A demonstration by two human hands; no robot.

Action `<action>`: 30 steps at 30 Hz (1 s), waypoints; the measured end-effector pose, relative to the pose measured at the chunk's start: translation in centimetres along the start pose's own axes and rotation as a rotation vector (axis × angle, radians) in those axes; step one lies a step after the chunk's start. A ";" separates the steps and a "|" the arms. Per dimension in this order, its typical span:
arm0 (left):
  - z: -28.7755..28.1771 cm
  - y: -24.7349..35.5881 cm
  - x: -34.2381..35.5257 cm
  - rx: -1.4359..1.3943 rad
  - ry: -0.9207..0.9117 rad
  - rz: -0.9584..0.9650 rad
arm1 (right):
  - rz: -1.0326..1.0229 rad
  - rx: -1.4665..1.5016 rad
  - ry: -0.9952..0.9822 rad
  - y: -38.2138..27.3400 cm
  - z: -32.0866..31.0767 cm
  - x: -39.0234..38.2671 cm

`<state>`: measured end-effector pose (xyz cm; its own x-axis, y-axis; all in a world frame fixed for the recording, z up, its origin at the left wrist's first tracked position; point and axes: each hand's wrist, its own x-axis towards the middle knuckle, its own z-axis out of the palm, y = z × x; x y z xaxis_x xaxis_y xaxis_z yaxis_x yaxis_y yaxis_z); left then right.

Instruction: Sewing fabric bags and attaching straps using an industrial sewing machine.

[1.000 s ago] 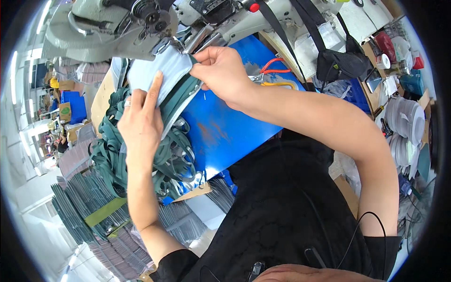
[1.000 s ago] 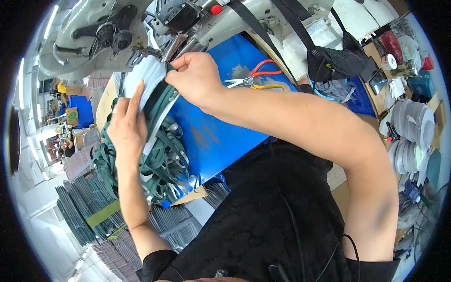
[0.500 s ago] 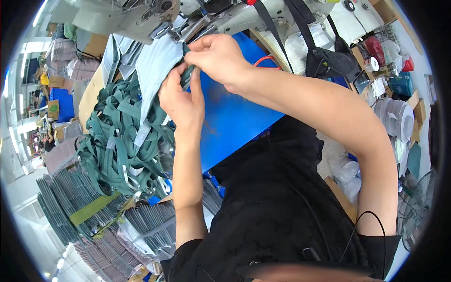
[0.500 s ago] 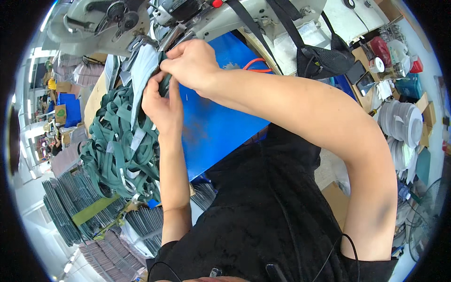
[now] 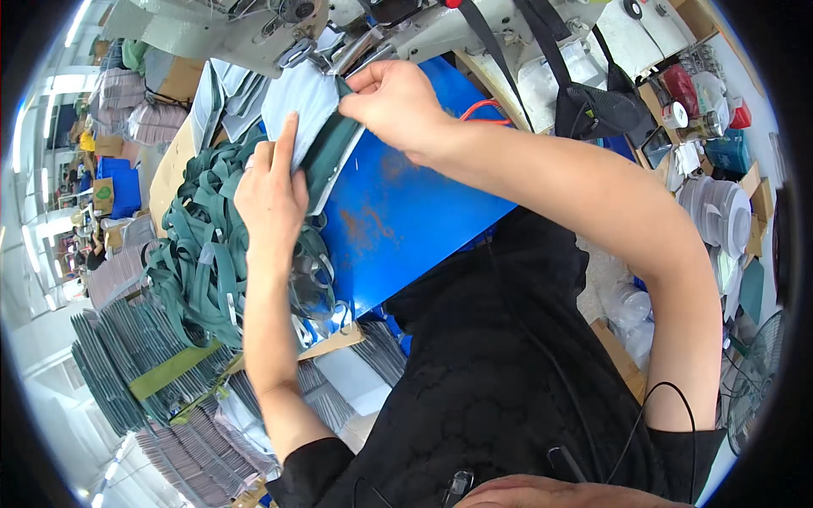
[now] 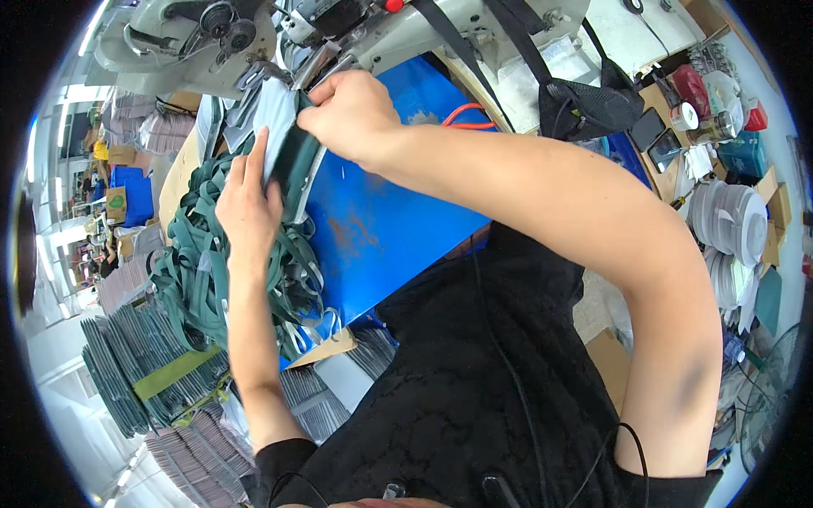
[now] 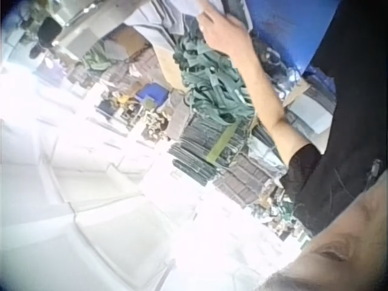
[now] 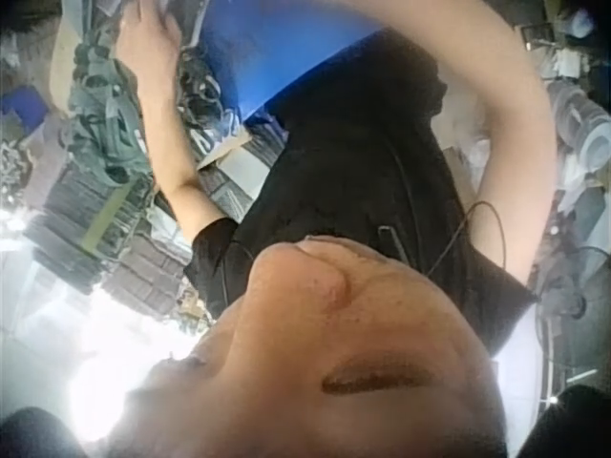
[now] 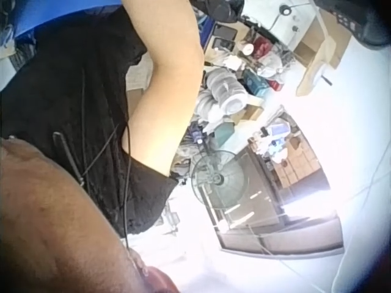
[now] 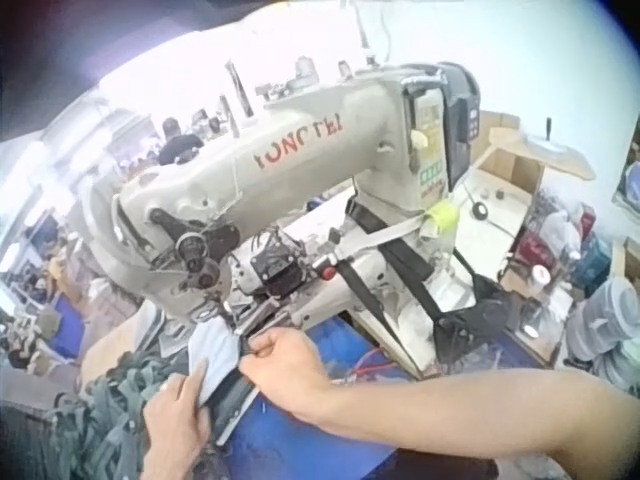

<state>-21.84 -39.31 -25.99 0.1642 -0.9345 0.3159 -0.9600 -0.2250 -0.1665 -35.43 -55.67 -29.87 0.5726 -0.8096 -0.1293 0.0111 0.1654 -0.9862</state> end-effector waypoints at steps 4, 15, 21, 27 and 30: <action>-3.4 -0.1 1.6 0.107 -0.096 0.166 | 0.016 -0.199 0.142 -0.3 1.3 -0.7; -9.6 -0.7 6.1 0.291 -0.351 0.484 | 0.006 -0.009 -0.102 -0.6 -1.9 -1.3; -10.8 -0.2 7.1 0.295 -0.386 0.488 | 0.159 0.251 -0.245 -0.6 -2.9 -1.8; -11.6 0.6 9.4 0.346 -0.385 0.528 | 0.187 0.445 -0.198 0.1 -1.5 -0.8; -11.4 1.2 9.5 0.394 -0.377 0.505 | 0.223 0.451 -0.146 0.0 -0.9 -0.5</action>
<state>-23.99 -45.32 -12.50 -0.1414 -0.9656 -0.2180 -0.7982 0.2415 -0.5519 -36.44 -55.74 -29.88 0.7094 -0.6454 -0.2833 0.2097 0.5769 -0.7894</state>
